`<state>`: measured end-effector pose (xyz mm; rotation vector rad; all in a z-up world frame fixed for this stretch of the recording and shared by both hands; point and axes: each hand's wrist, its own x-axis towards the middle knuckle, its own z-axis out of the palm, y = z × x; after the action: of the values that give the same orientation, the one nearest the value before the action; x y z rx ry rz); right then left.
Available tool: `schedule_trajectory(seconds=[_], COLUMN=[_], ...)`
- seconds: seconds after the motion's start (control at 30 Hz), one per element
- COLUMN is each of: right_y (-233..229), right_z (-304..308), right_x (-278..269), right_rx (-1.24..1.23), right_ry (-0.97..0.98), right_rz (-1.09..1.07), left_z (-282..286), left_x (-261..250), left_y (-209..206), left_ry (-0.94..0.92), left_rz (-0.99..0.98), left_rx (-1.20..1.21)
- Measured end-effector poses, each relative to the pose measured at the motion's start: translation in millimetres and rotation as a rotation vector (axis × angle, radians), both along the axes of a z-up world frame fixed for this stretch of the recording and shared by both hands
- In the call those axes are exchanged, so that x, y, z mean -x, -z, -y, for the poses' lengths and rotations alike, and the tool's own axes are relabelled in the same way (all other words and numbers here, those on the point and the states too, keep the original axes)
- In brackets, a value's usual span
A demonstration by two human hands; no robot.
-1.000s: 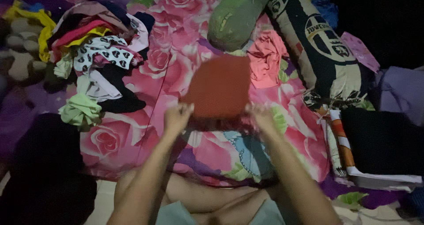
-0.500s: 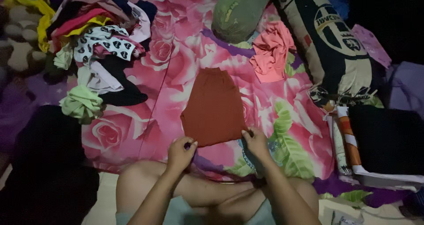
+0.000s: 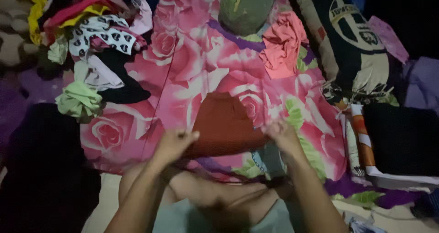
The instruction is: The person sits on a bed and folds several pieces of clothing one by one, including a blue graphic shirt, a red shirt, dark shorts, and a white top, placing each folded item into a growing stack.
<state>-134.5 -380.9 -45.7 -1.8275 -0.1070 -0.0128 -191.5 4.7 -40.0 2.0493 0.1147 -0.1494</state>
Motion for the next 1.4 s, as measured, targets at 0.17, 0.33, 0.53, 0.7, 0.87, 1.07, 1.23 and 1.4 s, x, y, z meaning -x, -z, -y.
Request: schedule_trajectory(seconds=[0.17,0.33,0.53,0.7,0.87,1.07,1.23,1.4], right_y=[-5,20,50,44,64,79,73,61], right_z=[-40,-106,-137,-127,-107,-82,-26,71], right_x=[-114,-99,-62,-69,-66,-84,-52,17], right_rx=[0.042,0.701,0.977,0.792,0.528,-0.073,-0.450,-0.798], right_ry=[0.167,0.111,-0.102,0.286,0.287,0.061,0.051,0.140], right_rz=[-0.003,0.386,0.442,0.257,-0.025,-0.432,-0.685,-0.600], left_z=[13,72,88,80,86,86,88,153], left_x=[-92,-103,-90,-90,-51,-33,-39,-48], left_y=[-23,5,55,57,42,23,38,47], left_ry=[-0.290,-0.069,0.116,-0.013,-0.005,0.313,0.391,0.602], left_rz=[0.243,0.417,0.250,0.273,0.296,0.161,0.386,0.562], left_rx=[-0.186,-0.517,-0.713,-0.699,-0.618,-0.693,-0.849,-0.732])
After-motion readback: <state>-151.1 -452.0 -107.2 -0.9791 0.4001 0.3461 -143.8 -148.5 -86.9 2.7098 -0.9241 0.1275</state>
